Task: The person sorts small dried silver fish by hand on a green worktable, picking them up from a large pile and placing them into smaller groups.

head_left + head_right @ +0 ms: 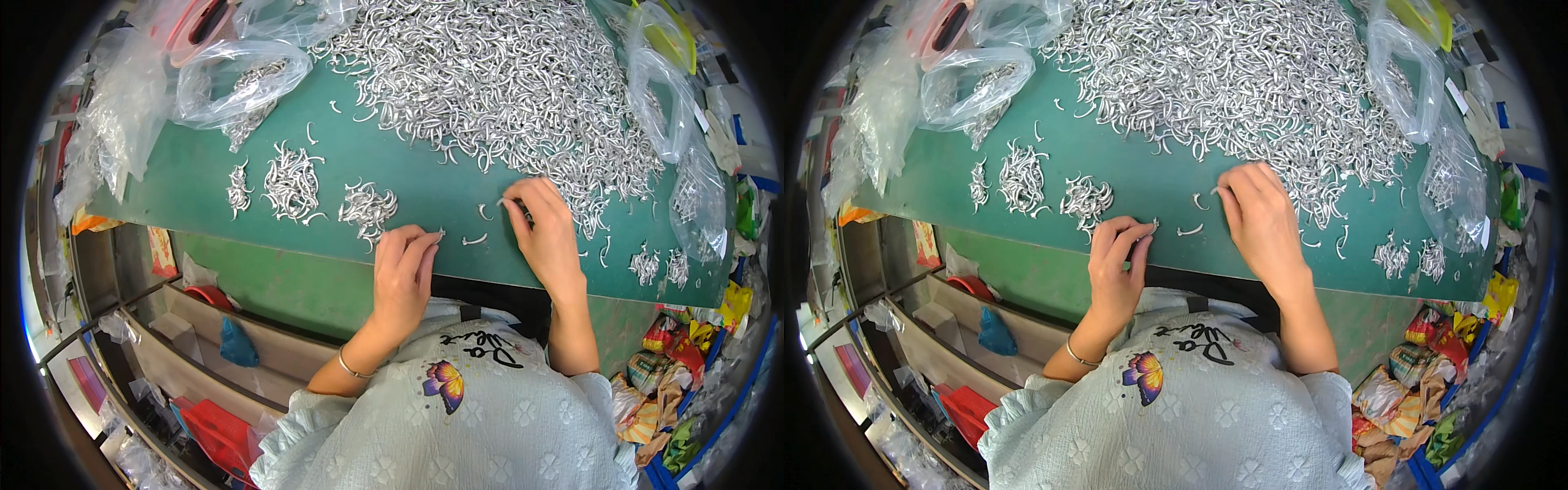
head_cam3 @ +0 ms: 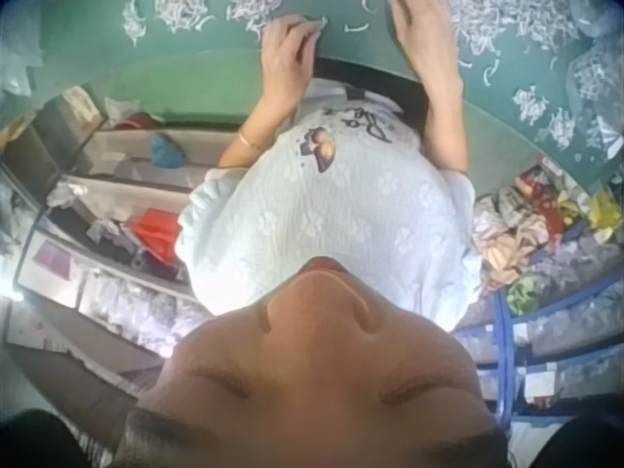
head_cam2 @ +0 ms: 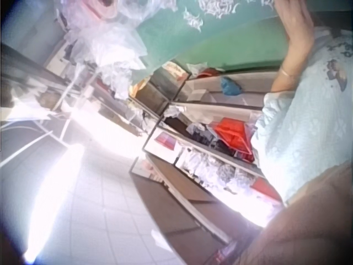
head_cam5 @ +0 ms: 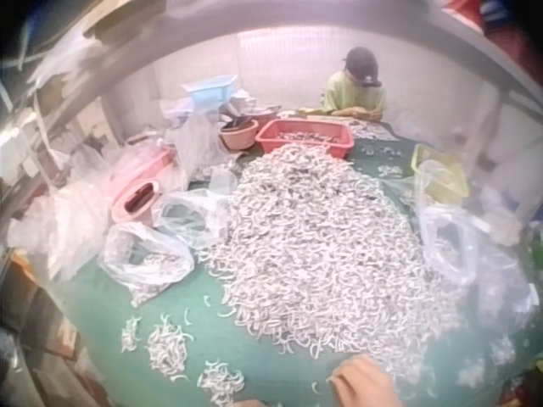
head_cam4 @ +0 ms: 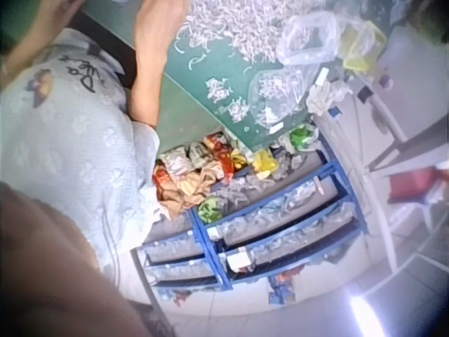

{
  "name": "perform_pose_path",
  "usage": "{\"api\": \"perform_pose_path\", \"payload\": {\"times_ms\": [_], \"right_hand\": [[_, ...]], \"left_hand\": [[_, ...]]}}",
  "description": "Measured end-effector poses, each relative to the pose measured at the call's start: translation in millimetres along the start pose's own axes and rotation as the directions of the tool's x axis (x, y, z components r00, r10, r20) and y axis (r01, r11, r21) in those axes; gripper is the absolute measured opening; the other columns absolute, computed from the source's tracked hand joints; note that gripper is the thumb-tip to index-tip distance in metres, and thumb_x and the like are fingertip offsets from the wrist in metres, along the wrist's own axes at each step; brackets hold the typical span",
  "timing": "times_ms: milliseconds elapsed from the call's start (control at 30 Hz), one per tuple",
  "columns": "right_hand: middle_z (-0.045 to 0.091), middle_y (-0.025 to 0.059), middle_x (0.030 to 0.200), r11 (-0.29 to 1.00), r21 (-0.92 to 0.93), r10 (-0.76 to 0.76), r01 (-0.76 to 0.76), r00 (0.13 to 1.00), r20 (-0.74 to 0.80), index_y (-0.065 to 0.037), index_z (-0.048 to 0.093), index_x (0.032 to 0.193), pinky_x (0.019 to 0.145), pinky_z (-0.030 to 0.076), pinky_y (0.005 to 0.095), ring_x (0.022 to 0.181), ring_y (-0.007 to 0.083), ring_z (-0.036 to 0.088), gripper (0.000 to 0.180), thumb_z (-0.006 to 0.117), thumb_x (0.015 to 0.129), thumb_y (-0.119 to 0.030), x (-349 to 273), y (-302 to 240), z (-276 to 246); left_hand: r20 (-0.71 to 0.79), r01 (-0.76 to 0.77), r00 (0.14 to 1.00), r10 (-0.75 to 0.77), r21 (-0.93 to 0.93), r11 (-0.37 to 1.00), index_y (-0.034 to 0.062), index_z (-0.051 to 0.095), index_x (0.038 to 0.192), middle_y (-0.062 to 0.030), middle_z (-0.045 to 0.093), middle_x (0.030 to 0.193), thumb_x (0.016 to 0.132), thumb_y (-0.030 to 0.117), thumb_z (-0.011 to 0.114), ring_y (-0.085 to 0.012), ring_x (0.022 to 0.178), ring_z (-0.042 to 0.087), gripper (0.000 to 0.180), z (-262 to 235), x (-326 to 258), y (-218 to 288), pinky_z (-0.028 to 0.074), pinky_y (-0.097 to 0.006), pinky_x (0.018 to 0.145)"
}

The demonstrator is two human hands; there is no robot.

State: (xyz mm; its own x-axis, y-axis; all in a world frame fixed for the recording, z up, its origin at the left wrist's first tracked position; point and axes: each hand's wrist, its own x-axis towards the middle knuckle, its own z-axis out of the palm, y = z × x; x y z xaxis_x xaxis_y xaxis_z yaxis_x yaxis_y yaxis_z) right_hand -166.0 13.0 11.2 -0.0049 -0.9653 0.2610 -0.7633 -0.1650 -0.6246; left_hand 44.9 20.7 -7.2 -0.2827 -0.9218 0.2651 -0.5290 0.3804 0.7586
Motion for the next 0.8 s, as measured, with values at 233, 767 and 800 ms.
{"api": "perform_pose_path", "payload": {"times_ms": [233,767,800], "right_hand": [[0.059,0.0131,0.088,0.999,-0.01,0.052,-0.052,0.998,0.04,0.002,0.063,0.093,0.073,0.047,0.0395,0.083,0.0319,0.057,0.015,0.065,0.08,0.006,-31.2,-5.1,-27.3],[0.06,0.0111,0.091,0.996,0.088,0.021,-0.013,0.996,-0.091,0.0,0.064,0.099,0.072,0.047,0.0374,0.081,0.0286,0.058,0.02,0.067,0.079,0.001,-34.4,-10.5,-0.4],[0.059,0.0107,0.091,0.997,0.074,0.008,-0.003,0.997,-0.078,0.0,0.064,0.098,0.072,0.046,0.0375,0.081,0.0286,0.058,0.019,0.067,0.079,0.001,-30.7,-10.9,5.3]], "left_hand": [[-0.002,-0.032,0.999,0.032,-0.002,0.999,-0.0013,0.063,0.104,-0.0129,0.057,0.095,0.078,-0.008,0.067,-0.0298,0.086,0.055,0.027,7.7,11.8,0.3,0.044,-0.037,0.076],[0.106,-0.064,0.993,0.05,0.138,0.988,0.0096,0.069,0.099,-0.0089,0.054,0.111,0.071,0.003,0.079,-0.0275,0.096,0.048,0.03,21.0,8.2,19.5,0.038,-0.038,0.084],[0.096,-0.067,0.994,0.054,0.14,0.988,0.0102,0.069,0.094,-0.008,0.054,0.109,0.071,0.003,0.078,-0.0265,0.096,0.047,0.026,21.5,9.4,19.9,0.037,-0.037,0.083]]}}
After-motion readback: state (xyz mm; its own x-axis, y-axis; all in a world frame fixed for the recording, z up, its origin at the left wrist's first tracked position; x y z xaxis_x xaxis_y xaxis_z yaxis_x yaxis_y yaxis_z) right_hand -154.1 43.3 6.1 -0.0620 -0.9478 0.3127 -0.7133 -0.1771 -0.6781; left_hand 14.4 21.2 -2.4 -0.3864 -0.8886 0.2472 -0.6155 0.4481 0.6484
